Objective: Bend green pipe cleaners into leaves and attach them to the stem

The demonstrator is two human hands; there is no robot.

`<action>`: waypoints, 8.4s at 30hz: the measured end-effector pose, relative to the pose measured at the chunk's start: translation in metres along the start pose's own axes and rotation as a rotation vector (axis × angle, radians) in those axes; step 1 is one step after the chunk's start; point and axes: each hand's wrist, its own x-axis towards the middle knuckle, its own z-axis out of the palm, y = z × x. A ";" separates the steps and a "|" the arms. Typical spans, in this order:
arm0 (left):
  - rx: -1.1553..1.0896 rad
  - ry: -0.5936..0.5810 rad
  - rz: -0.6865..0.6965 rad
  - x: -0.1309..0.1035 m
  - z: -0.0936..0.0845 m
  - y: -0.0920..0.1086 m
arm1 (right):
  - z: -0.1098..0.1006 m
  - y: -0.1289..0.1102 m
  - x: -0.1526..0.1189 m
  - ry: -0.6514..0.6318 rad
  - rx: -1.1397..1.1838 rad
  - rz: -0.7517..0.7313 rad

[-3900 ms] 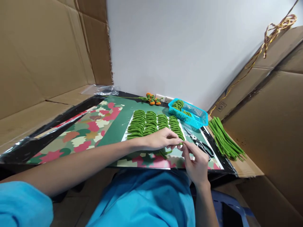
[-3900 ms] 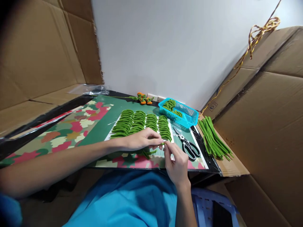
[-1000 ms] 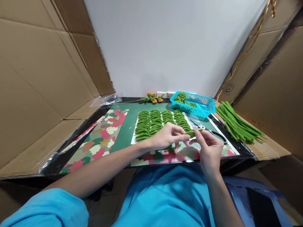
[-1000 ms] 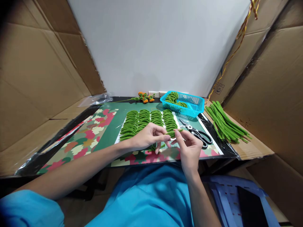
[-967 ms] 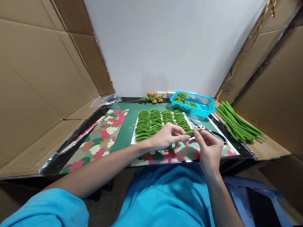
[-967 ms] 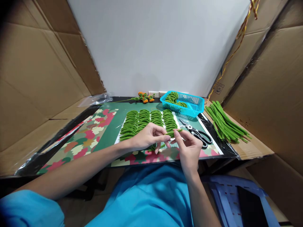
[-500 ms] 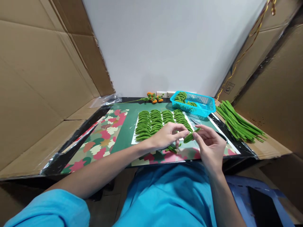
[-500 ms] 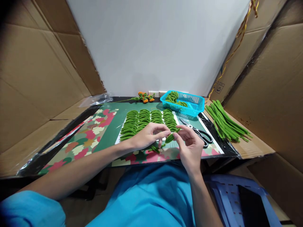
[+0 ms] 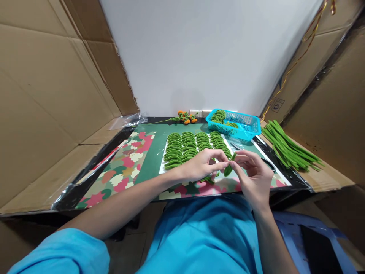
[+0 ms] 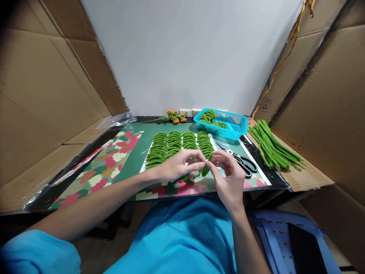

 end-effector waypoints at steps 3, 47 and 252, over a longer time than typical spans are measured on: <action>0.022 0.007 0.019 0.001 0.000 0.001 | 0.002 -0.002 0.000 0.001 0.048 0.030; 0.362 0.291 0.100 0.002 0.013 -0.002 | 0.017 0.004 -0.008 0.077 0.044 0.150; 0.473 0.180 0.104 0.002 0.016 -0.003 | 0.000 0.009 -0.006 -0.018 -0.189 -0.132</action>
